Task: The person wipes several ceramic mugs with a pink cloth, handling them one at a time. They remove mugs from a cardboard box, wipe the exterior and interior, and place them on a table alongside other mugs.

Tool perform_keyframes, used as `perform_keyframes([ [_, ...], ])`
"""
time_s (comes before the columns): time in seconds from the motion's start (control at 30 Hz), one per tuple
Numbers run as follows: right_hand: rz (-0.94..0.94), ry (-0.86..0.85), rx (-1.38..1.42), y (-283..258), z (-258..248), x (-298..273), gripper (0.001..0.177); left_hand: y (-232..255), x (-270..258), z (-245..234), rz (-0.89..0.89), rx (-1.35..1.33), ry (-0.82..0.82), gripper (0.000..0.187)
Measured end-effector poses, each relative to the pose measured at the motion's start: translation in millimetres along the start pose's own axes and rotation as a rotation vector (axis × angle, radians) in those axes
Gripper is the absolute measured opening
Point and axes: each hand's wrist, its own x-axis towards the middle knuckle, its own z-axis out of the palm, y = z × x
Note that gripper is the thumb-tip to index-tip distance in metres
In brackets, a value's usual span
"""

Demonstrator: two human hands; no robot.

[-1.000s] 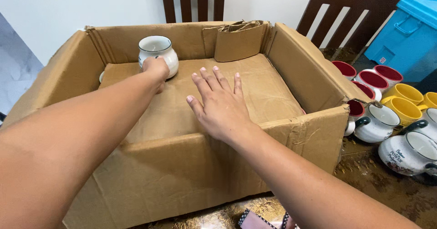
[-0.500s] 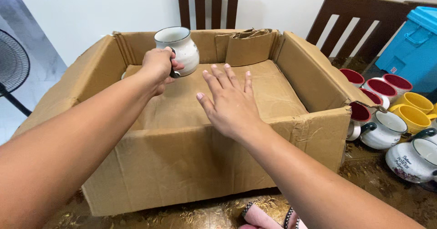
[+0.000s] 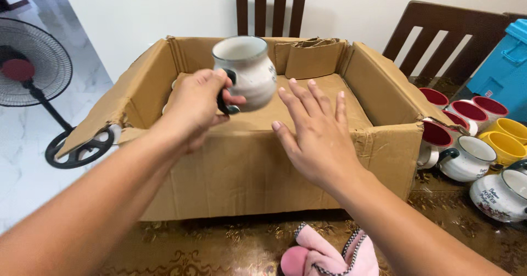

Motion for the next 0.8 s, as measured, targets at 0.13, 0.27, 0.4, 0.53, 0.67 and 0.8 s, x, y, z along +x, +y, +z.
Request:
perform_keyframes([
  [0.13, -0.029, 0.027, 0.004, -5.0, -17.1, -20.5, 0.058, -4.6, -38.4, 10.5, 0.009, -0.041, -0.029, 0.027],
  [0.27, -0.033, 0.053, 0.021, -7.0, -28.3, -45.1, 0.056, -10.9, -70.5, 15.1, 0.014, -0.001, -0.029, 0.026],
  [0.4, -0.038, 0.061, 0.034, -11.8, -28.3, -71.0, 0.057, -21.4, -99.6, 20.6, 0.080, -0.071, -0.076, 0.028],
  [0.53, -0.037, 0.069, 0.055, -18.6, -22.4, -96.1, 0.060, -28.3, -122.3, 20.8, 0.038, -0.044, -0.039, 0.025],
  [0.67, -0.034, 0.062, 0.081, -22.6, -22.5, -122.0, 0.059, -38.3, -148.0, 21.8, 0.044, -0.063, -0.051, 0.027],
  [0.8, -0.045, 0.046, 0.075, -26.6, -19.3, -147.4, 0.060, -60.4, -174.2, 24.3, -0.015, -0.075, -0.021, 0.028],
])
